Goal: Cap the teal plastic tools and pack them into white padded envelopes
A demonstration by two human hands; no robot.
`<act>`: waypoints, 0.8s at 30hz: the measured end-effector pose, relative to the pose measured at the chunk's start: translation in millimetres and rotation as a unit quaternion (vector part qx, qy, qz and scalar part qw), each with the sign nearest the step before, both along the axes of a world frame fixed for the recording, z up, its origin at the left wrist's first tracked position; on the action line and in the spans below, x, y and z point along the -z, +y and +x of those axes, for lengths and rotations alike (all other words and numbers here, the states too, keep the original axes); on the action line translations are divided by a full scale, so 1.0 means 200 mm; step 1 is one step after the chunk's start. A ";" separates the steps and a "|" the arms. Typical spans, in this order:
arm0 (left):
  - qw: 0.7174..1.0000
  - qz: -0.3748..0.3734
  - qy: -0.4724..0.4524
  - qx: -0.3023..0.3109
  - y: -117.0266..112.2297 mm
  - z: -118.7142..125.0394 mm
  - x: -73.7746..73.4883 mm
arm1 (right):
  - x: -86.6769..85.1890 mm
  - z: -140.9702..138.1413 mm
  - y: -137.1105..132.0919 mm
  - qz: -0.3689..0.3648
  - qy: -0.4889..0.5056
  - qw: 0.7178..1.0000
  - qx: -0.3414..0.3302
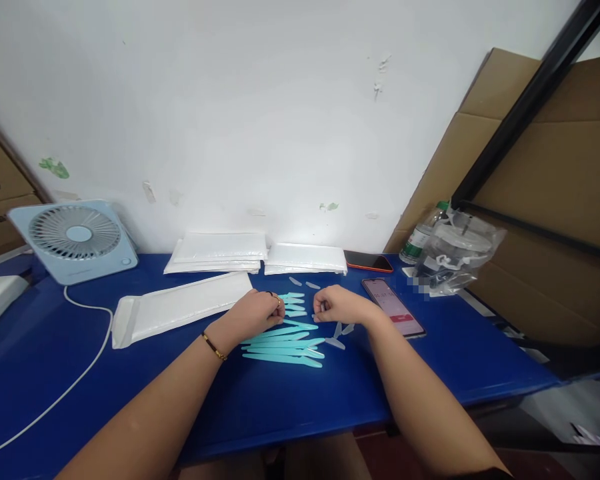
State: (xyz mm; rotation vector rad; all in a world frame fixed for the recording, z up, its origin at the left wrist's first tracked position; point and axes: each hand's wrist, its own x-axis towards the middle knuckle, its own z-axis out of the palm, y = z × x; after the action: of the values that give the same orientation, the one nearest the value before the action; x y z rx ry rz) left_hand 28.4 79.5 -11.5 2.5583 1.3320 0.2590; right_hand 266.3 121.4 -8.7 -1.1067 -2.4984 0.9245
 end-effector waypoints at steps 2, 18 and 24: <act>1.000 0.003 -0.020 -0.016 0.01 0.00 0.00 | 0.01 -0.01 0.01 -0.019 0.075 0.996 0.038; 0.965 -0.104 -0.198 -0.140 0.03 -0.07 -0.04 | -0.03 -0.01 0.04 -0.122 0.390 0.900 0.151; 0.957 -0.132 -0.216 -0.139 0.04 -0.09 -0.04 | 0.01 -0.01 0.05 -0.112 0.396 0.907 0.096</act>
State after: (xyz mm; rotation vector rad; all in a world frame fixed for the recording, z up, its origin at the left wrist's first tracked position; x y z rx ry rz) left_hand 9.6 87.6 -3.3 1.9482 1.4309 0.6081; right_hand 264.1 131.2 -10.3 -0.7840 -1.6261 1.2946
